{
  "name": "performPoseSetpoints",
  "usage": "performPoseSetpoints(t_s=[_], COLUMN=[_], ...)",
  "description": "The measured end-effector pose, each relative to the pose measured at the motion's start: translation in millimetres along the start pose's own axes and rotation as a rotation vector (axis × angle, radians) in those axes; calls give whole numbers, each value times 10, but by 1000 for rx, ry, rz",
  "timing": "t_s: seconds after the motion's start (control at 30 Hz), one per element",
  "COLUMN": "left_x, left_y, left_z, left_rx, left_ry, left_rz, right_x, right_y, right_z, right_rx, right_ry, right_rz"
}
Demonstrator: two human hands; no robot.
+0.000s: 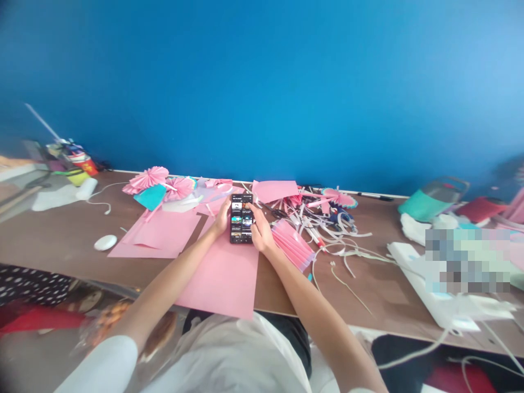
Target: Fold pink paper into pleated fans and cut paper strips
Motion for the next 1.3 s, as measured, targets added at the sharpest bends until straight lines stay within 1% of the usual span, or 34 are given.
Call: performPoseSetpoints(t_s=[0.17,0.43,0.73,1.0,1.13,1.3], left_x=[32,99,83,123,113,43], left_y=[-11,-36,-51,-22,-22,-27], left_z=[11,40,53,87,89,81], left_rx=[4,21,12,11,1,-20], left_ry=[14,3,-58,-120,-149,-191], left_rz=[11,-9,-41,-16,-8,-34], right_x=[4,-34,-54,-41,-51,-63], right_y=[1,2,15,14,18,21], right_z=[2,-4,-9,-13,-15,-25], right_rx=[-1,-7,-13,-15,-23,-34], right_ry=[12,24,70,81,84,68], right_rz=[-31,-37,-54,-71,-76,-65])
Point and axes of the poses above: each hand's wrist, its own y-axis away from the middle knuckle, its own z-axis out of the back of the hand, x = y × z, the point moved 1 cm from there along -y, towards the middle knuckle, and after that the axes turned 3 degrees about -y, right-handed, at the moved point
